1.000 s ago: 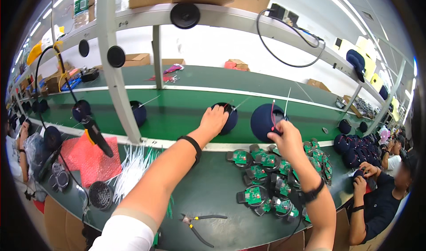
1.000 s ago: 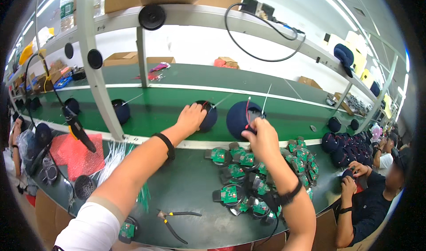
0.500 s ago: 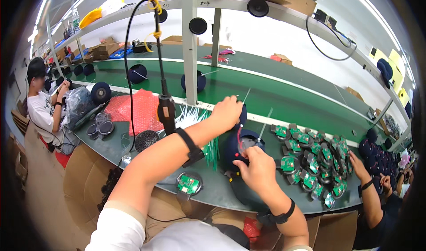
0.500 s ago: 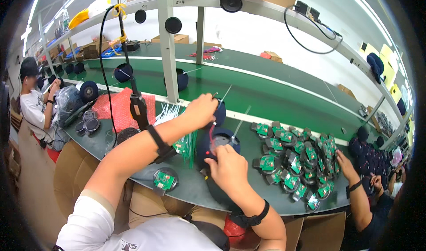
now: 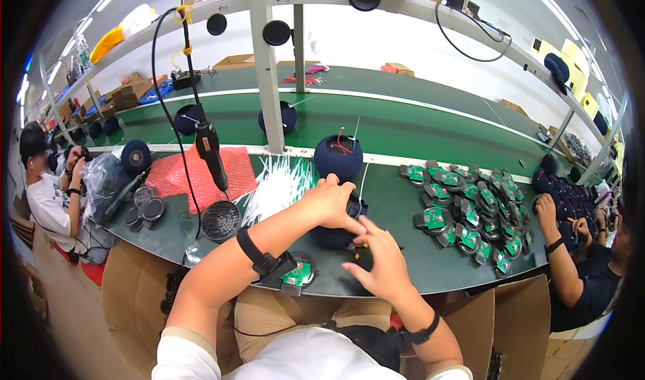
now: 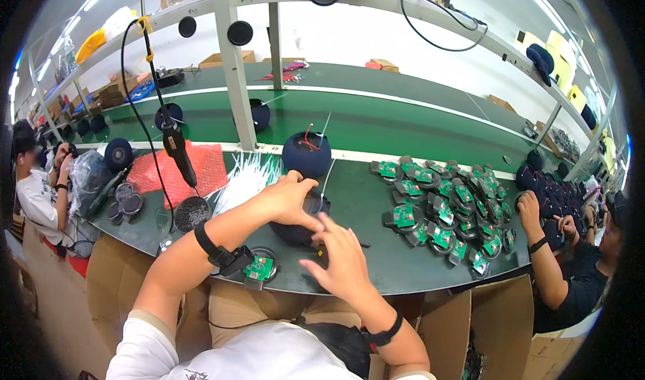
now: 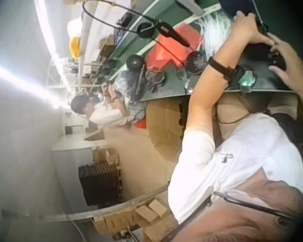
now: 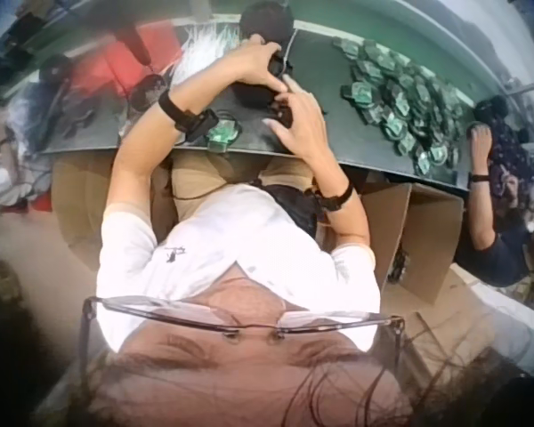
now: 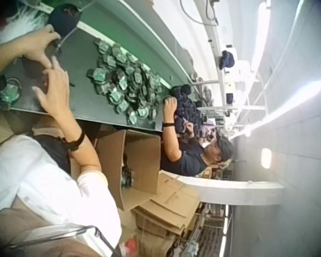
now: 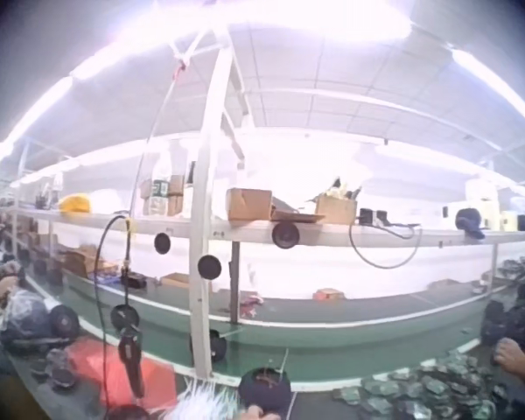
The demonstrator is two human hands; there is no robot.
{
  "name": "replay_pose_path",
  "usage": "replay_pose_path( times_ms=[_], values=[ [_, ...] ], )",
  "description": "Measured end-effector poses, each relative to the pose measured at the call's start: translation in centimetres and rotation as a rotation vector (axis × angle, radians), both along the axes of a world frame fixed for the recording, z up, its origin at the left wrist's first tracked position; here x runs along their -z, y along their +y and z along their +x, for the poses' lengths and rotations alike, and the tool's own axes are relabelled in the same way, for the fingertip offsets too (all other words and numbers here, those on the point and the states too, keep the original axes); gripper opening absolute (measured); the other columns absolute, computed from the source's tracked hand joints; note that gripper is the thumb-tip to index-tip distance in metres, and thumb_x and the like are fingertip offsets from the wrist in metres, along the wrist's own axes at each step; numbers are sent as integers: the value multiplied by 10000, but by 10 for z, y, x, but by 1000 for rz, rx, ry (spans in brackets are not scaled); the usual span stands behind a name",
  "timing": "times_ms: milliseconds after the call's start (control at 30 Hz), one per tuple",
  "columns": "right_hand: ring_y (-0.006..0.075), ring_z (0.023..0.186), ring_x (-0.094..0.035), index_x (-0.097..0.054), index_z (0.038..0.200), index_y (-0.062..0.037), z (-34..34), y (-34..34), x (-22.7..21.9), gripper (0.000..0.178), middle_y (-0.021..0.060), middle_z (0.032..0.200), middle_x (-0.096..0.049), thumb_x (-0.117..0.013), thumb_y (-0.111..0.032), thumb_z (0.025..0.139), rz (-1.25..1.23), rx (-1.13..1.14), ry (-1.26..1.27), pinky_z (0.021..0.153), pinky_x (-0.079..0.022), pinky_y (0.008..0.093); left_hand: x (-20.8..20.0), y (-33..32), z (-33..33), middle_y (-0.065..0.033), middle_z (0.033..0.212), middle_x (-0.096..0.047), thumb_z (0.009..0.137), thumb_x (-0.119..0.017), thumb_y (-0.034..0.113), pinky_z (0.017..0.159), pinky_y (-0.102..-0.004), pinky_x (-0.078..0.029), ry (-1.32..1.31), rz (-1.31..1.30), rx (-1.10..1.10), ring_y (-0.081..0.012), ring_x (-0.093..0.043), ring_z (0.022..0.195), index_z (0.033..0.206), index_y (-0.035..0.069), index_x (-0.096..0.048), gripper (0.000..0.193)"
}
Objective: The person is assembling electronic components, using an electric screwdriver to secure a circuit board into a plastic housing.
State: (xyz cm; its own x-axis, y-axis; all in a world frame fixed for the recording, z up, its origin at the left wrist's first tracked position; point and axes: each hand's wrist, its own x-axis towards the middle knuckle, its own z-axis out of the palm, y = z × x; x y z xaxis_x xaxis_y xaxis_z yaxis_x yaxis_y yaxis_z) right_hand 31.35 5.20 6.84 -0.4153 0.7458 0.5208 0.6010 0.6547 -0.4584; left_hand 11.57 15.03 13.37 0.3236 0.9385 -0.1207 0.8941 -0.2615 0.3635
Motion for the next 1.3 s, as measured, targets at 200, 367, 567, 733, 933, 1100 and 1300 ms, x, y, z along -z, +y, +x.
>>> replay_pose_path(
  times_ms=[200, 367, 567, 733, 933, 1100, 1300],
  values=[
    [380, 1418, -494, -572, 1390, -13, 32, 2, 31, 725, 213, 1518, -520, -849, -380, 829, -111, 257, -202, 1186, -356, 591, -1, -2, 4, -215, 1395, -490, 550, -989, 426, 1051, -487, -528, 208, 59, 62, -415, -518, 1303, 1466, 31, -509, 1107],
    [372, 1356, -511, -561, 1424, 32, 52, -20, 50, 713, 222, 1358, -572, -753, -352, 855, -47, 337, -494, 1203, -347, 567, -18, -7, 2, -204, 1401, -484, 542, -994, 325, 1080, -472, -503, 54, 161, 191, -422, -504, 1306, 1449, 59, -520, 1057],
    [386, 1072, -569, -600, 1219, 42, 93, -38, 42, 588, 196, 1175, -580, -833, -305, 807, -76, 599, -419, 896, -481, 476, -6, -28, 32, -198, 1412, -474, 500, -994, 209, 1127, -474, -446, -30, 61, 539, -424, -471, 1333, 1427, 81, -528, 1046],
    [346, 949, -641, -629, 1115, 28, 117, -58, 41, 446, 180, 1057, -643, -844, -252, 843, -203, 628, -439, 816, -536, 421, 8, -38, 48, -178, 1406, -478, 550, -985, 209, 1152, -500, -354, -53, 17, 558, -395, -463, 1337, 1377, 126, -576, 926],
    [251, 773, -717, -642, 1176, 50, 98, -72, 3, 435, 142, 891, -688, -815, -81, 800, -543, 378, 252, 715, -580, 339, 20, -36, 54, -75, 1364, -552, 631, -961, 197, 1174, -525, -294, -230, -65, 501, -357, -466, 1370, 1256, 181, -637, 704],
    [285, 778, -684, -656, 1290, 6, 93, -63, 24, 544, 133, 896, -635, -731, -35, 752, -256, 231, 250, 713, -562, 376, 22, -33, 53, -43, 1314, -639, 673, -937, 210, 1222, -628, -204, -356, -159, 469, -326, -432, 1469, 1217, 200, -644, 618],
    [310, 790, -691, -662, 1318, -8, 76, -43, 33, 544, 151, 924, -650, -722, -33, 778, -274, 323, 156, 720, -563, 414, 22, -35, 52, -47, 1288, -658, 692, -928, 202, 1224, -617, -194, -365, -147, 484, -309, -446, 1459, 1222, 216, -660, 594]
  ],
)
